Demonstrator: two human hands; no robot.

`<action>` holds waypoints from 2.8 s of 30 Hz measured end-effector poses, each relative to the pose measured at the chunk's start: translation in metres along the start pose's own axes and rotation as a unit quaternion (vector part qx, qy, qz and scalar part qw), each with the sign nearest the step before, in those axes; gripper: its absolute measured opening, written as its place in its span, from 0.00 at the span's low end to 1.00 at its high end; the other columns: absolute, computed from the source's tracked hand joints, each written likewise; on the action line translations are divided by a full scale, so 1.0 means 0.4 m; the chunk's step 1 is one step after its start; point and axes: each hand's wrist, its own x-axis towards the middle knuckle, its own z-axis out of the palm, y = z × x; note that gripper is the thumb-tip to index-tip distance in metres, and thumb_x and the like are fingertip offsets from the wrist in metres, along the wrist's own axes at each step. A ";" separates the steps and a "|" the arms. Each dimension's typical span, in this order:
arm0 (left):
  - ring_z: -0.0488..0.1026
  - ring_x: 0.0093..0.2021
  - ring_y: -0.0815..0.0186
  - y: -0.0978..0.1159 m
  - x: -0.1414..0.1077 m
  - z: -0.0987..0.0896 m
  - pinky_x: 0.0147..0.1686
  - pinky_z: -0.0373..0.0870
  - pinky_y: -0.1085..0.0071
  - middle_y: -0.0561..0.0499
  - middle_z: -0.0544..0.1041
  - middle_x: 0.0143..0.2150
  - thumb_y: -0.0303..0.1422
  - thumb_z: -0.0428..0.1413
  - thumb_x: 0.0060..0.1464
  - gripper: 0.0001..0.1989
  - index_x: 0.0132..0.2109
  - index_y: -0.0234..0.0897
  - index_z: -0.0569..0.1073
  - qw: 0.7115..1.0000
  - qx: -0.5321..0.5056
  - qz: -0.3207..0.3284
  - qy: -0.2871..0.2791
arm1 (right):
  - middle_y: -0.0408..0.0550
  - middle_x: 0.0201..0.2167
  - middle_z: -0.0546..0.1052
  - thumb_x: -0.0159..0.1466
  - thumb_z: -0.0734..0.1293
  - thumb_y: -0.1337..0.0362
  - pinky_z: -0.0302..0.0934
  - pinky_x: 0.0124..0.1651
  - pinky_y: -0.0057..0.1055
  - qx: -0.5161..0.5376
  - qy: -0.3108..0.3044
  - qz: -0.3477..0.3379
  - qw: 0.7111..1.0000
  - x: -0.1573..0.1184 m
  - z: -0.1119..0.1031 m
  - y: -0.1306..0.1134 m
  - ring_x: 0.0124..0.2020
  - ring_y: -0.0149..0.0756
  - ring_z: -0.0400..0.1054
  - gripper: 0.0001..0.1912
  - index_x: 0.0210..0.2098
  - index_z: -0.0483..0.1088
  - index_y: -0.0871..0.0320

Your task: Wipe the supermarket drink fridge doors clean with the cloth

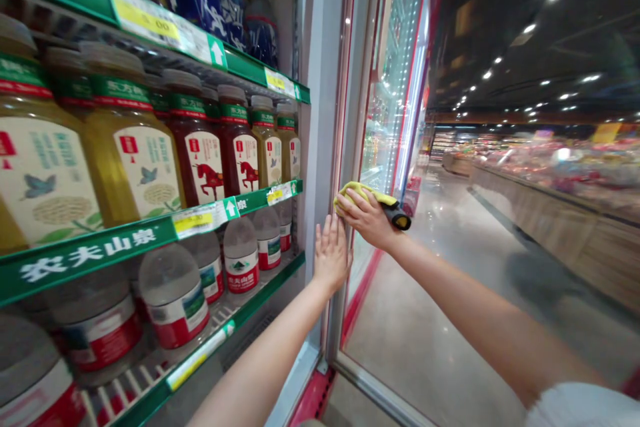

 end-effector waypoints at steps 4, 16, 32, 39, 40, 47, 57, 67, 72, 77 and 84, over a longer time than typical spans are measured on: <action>0.41 0.77 0.48 -0.001 -0.069 0.024 0.74 0.46 0.45 0.31 0.51 0.76 0.34 0.51 0.63 0.39 0.75 0.24 0.46 1.000 -0.005 -0.004 -0.021 | 0.49 0.69 0.67 0.74 0.58 0.67 0.53 0.72 0.55 -0.003 0.018 -0.006 1.000 -0.065 0.036 -0.083 0.71 0.45 0.57 0.22 0.65 0.65 0.53; 0.35 0.78 0.50 -0.004 0.039 -0.052 0.73 0.45 0.44 0.35 0.44 0.78 0.34 0.51 0.64 0.44 0.76 0.32 0.33 0.999 -0.019 0.020 0.042 | 0.48 0.67 0.69 0.74 0.59 0.65 0.42 0.75 0.56 -0.066 0.103 0.196 0.973 0.030 -0.107 0.056 0.72 0.46 0.55 0.19 0.61 0.71 0.48; 0.40 0.78 0.52 0.023 0.052 -0.062 0.73 0.48 0.46 0.35 0.50 0.77 0.34 0.48 0.67 0.39 0.76 0.32 0.37 0.996 -0.012 0.026 0.088 | 0.45 0.67 0.69 0.74 0.59 0.65 0.42 0.75 0.54 -0.130 0.076 0.106 0.983 -0.062 -0.114 0.004 0.70 0.45 0.60 0.19 0.60 0.71 0.47; 0.41 0.78 0.53 0.031 0.030 -0.050 0.73 0.52 0.49 0.36 0.51 0.77 0.33 0.49 0.67 0.42 0.76 0.33 0.32 0.993 -0.016 0.046 0.103 | 0.41 0.66 0.71 0.72 0.61 0.66 0.46 0.75 0.52 -0.141 0.116 0.217 0.959 -0.184 -0.133 -0.064 0.69 0.45 0.61 0.24 0.63 0.69 0.39; 0.41 0.78 0.53 0.030 0.028 -0.051 0.73 0.52 0.49 0.36 0.51 0.77 0.32 0.49 0.66 0.42 0.76 0.33 0.32 0.993 -0.016 0.050 0.104 | 0.40 0.66 0.71 0.72 0.61 0.65 0.48 0.75 0.51 -0.142 0.110 0.213 0.960 -0.192 -0.127 -0.078 0.68 0.45 0.62 0.23 0.62 0.70 0.38; 0.39 0.78 0.52 0.072 0.078 -0.063 0.73 0.49 0.48 0.36 0.49 0.77 0.35 0.50 0.67 0.43 0.76 0.34 0.33 0.991 -0.043 0.067 0.105 | 0.44 0.66 0.70 0.72 0.61 0.65 0.40 0.75 0.58 -0.163 0.109 0.204 0.959 -0.137 -0.185 0.024 0.69 0.48 0.60 0.23 0.64 0.68 0.41; 0.40 0.78 0.55 0.137 0.071 -0.040 0.74 0.50 0.51 0.38 0.50 0.77 0.32 0.50 0.66 0.43 0.76 0.35 0.32 0.988 -0.059 0.091 0.106 | 0.47 0.61 0.76 0.72 0.60 0.68 0.49 0.73 0.53 -0.216 0.149 0.268 0.927 -0.294 -0.230 -0.028 0.69 0.44 0.61 0.23 0.64 0.69 0.42; 0.38 0.78 0.52 0.237 0.129 -0.044 0.74 0.49 0.47 0.39 0.48 0.78 0.35 0.48 0.68 0.42 0.76 0.39 0.28 0.981 -0.094 0.125 0.115 | 0.47 0.64 0.72 0.71 0.64 0.69 0.43 0.73 0.54 -0.231 0.169 0.282 0.916 -0.257 -0.337 0.125 0.70 0.46 0.58 0.24 0.63 0.70 0.42; 0.38 0.78 0.54 0.246 0.096 -0.031 0.74 0.48 0.49 0.41 0.44 0.79 0.33 0.49 0.68 0.42 0.76 0.41 0.29 0.981 -0.097 0.124 0.114 | 0.52 0.63 0.72 0.70 0.63 0.70 0.49 0.71 0.57 -0.250 0.183 0.336 0.890 -0.374 -0.333 0.060 0.70 0.50 0.57 0.27 0.65 0.68 0.42; 0.37 0.78 0.53 0.270 0.092 -0.024 0.74 0.46 0.47 0.41 0.43 0.79 0.32 0.50 0.67 0.43 0.76 0.41 0.30 0.980 -0.108 0.134 0.102 | 0.49 0.62 0.74 0.70 0.62 0.70 0.52 0.71 0.56 -0.217 0.152 0.314 0.912 -0.392 -0.296 0.008 0.69 0.48 0.59 0.27 0.65 0.67 0.39; 0.35 0.78 0.53 0.368 0.159 -0.032 0.75 0.44 0.47 0.41 0.42 0.79 0.34 0.52 0.67 0.45 0.76 0.40 0.28 0.971 -0.133 0.172 0.103 | 0.48 0.65 0.71 0.70 0.62 0.70 0.48 0.72 0.53 -0.250 0.161 0.328 0.896 -0.343 -0.407 0.175 0.70 0.47 0.56 0.25 0.62 0.71 0.41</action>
